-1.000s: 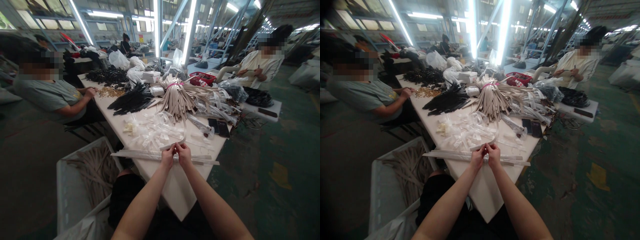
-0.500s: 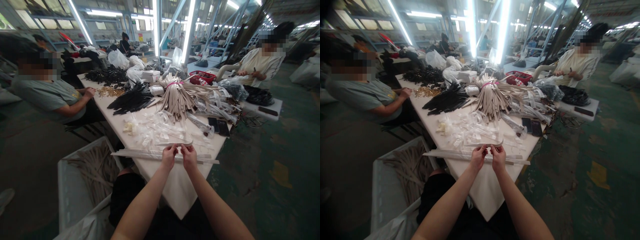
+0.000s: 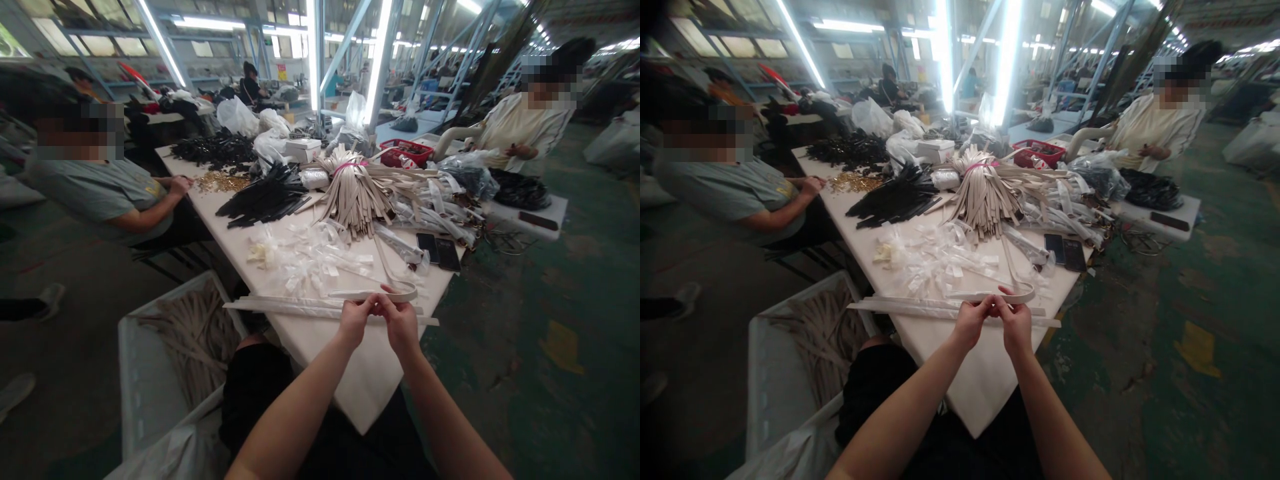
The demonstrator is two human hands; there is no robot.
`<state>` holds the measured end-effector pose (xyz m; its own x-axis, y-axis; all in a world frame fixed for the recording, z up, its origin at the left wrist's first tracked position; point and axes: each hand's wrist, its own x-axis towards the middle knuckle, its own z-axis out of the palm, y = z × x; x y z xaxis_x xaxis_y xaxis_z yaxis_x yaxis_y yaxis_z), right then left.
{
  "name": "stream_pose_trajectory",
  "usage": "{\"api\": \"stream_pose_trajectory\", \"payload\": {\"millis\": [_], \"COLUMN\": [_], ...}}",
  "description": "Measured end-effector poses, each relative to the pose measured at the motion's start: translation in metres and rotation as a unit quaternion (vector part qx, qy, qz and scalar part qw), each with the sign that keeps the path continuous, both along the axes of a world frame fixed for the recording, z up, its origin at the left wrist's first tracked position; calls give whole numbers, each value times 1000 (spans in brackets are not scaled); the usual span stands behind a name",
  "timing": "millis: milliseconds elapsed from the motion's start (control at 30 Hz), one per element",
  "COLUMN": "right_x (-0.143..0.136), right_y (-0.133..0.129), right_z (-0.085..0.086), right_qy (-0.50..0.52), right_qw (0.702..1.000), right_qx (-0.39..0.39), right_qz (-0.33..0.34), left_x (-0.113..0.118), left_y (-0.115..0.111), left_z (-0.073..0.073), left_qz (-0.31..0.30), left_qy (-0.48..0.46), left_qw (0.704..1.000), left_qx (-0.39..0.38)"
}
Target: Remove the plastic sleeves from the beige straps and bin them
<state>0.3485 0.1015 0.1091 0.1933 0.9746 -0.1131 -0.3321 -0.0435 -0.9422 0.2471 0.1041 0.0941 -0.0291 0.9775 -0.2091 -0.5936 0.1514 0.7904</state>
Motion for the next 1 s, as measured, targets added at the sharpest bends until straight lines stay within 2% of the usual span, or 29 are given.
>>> {"api": "stream_pose_trajectory", "payload": {"millis": [100, 167, 233, 333, 500, 600, 733, 900, 1000], "right_x": [4, 6, 6, 6, -1, -8, -17, -22, -18], "right_y": [0, 1, 3, 5, 6, 4, -1, -1, 5], "right_z": [-1, -2, -2, -5, -11, -12, -12, -18, -24], "right_qy": [-21, -28, -30, -30, -3, 27, 52, 38, 47], "right_qw": [999, 999, 999, 999, 999, 999, 998, 998, 995], "right_qx": [-23, -23, -21, -21, -20, -28, -28, -15, -21], "right_qz": [37, 25, 3, -15, -33, -13, 4, -43, -83], "left_x": [-5, -17, -32, -57, -83, -86, -81, -75, -84], "left_y": [-3, -4, -1, 8, 24, 23, 17, 14, 18], "left_z": [-4, -5, -3, 1, -1, -3, -2, 1, 1], "left_qz": [-54, -73, -37, 54, 138, 140, 119, 134, 162], "left_qy": [-6, -36, -73, -107, -57, -65, -160, -195, -192], "left_qw": [998, 995, 995, 991, 985, 984, 979, 972, 968], "left_qx": [-45, -60, -61, -63, -88, -84, -39, 9, 3]}}
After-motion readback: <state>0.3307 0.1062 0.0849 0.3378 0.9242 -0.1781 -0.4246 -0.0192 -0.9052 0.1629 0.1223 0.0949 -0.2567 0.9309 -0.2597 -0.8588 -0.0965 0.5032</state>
